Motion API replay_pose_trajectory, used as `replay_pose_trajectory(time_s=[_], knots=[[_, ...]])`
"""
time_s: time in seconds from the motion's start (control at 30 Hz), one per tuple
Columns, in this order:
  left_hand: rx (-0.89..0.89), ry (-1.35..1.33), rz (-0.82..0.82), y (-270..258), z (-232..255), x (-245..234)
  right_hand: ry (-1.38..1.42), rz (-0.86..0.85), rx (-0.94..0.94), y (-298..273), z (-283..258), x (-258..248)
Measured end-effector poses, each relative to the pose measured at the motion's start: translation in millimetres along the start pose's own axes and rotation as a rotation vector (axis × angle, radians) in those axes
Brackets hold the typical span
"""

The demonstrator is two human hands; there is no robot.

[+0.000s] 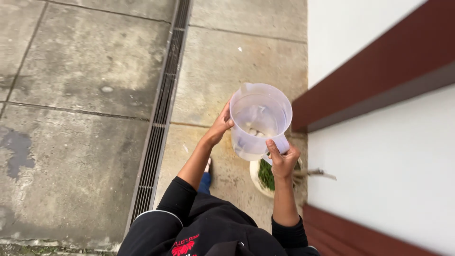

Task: Filling a pitcher with water from a garden tap and watering several potted plants outdoors.

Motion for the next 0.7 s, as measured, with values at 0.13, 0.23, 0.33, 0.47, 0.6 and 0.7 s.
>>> replay_pose_trajectory(time_s=[0.13,0.23,0.33,0.47,0.6,0.7], knots=[[-0.005,-0.138,0.068,61.9,22.6,-56.1,0.072,-0.118,0.016,34.0,-3.3,68.8],[-0.105,-0.252,0.206,107.3,40.1,-96.9,0.083,-0.246,-0.061,63.7,-8.5,126.9],[-0.075,-0.136,0.340,118.3,78.1,-118.4,0.145,-0.332,0.003,85.3,8.0,168.8],[0.053,-0.073,0.525,131.5,98.4,-151.7,0.210,-0.476,0.105,118.6,33.2,228.3],[0.069,-0.048,0.780,143.4,98.0,-175.7,0.265,-0.637,0.186,157.4,60.4,280.0],[0.147,-0.068,0.893,161.3,81.5,-195.4,0.371,-0.762,0.266,189.1,73.1,317.2]])
Point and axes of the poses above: each hand's wrist, its own y-axis towards the middle knuckle, its own x-axis out of the palm, z = x × y, the point moved 1 cm from there along y, towards the middle knuckle, and after that the axes turned 14 degrees about z, right-handed, at the moved point
